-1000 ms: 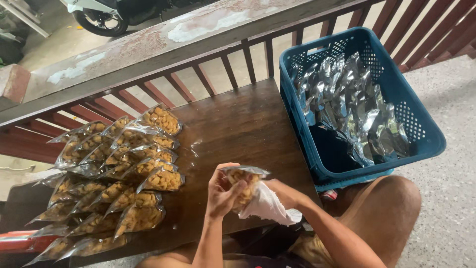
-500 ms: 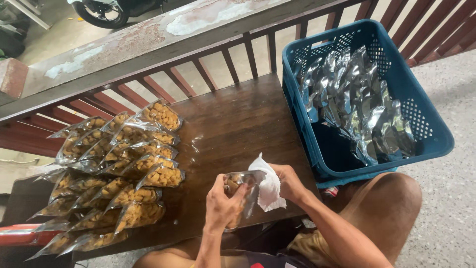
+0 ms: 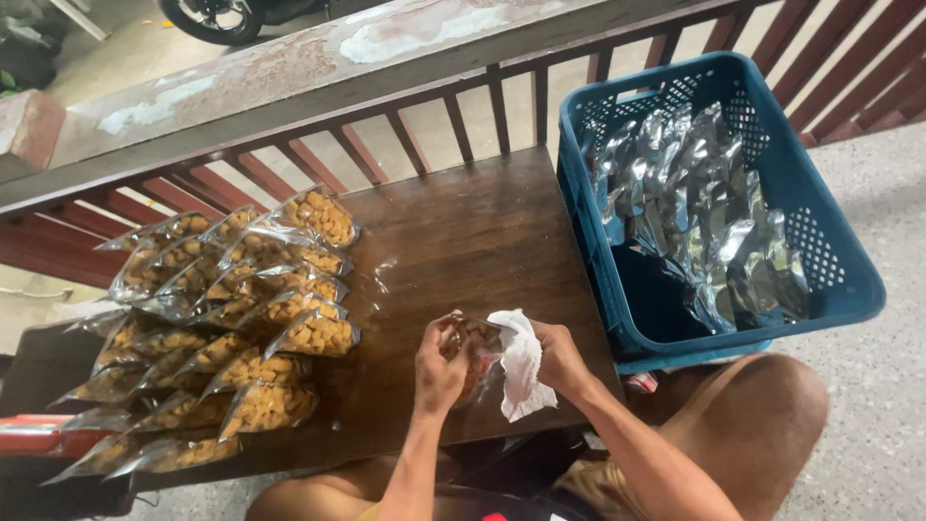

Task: The person sits on the floor and repeatedly wipes the surface of small transparent snack packages with a white cloth. After wiping each package, the person places it into a blue basket. The person continues this process for multiple packages.

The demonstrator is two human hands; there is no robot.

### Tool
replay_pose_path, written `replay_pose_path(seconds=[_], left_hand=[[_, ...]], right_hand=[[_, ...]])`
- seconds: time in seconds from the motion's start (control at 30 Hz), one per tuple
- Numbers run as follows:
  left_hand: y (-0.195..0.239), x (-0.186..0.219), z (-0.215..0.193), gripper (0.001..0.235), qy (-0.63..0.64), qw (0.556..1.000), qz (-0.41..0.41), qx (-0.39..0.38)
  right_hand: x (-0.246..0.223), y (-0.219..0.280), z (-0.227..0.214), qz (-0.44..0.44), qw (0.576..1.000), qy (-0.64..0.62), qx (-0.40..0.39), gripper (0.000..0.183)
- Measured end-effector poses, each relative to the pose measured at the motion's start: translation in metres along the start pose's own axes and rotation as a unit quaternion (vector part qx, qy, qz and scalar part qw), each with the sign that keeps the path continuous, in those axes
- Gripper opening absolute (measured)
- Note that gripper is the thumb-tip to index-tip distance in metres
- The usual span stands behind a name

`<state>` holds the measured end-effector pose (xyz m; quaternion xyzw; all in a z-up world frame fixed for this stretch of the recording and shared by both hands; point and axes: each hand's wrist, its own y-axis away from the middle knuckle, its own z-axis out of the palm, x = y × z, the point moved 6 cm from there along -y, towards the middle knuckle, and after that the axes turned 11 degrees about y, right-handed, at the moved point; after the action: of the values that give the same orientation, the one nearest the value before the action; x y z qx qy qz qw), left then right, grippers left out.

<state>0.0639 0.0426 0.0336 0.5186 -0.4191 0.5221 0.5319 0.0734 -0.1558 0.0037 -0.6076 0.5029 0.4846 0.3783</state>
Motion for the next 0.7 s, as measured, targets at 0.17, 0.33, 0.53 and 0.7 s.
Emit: replay_pose_path(seconds=[0.17,0.33,0.53,0.7], left_hand=[[0.016,0.026,0.008,0.021,-0.145,0.943,0.285,0.093],[0.012,0.017,0.001,0.026,-0.143,0.978,0.075,0.133],[0.001,0.009,-0.010,0.012,0.063,0.995,0.015,0.082],[0.001,0.008,-0.005,0.010,0.025,0.994,0.103,0.040]], right_hand=[[0.004,0.006,0.011,0.030,0.998,-0.049,0.004,0.045],[-0.004,0.018,0.020,0.010,0.995,-0.093,-0.039,0.037],[-0.024,0.025,0.021,-0.054,0.997,-0.018,-0.057,0.051],[-0.027,0.024,0.022,0.015,0.994,-0.090,-0.065,0.050]])
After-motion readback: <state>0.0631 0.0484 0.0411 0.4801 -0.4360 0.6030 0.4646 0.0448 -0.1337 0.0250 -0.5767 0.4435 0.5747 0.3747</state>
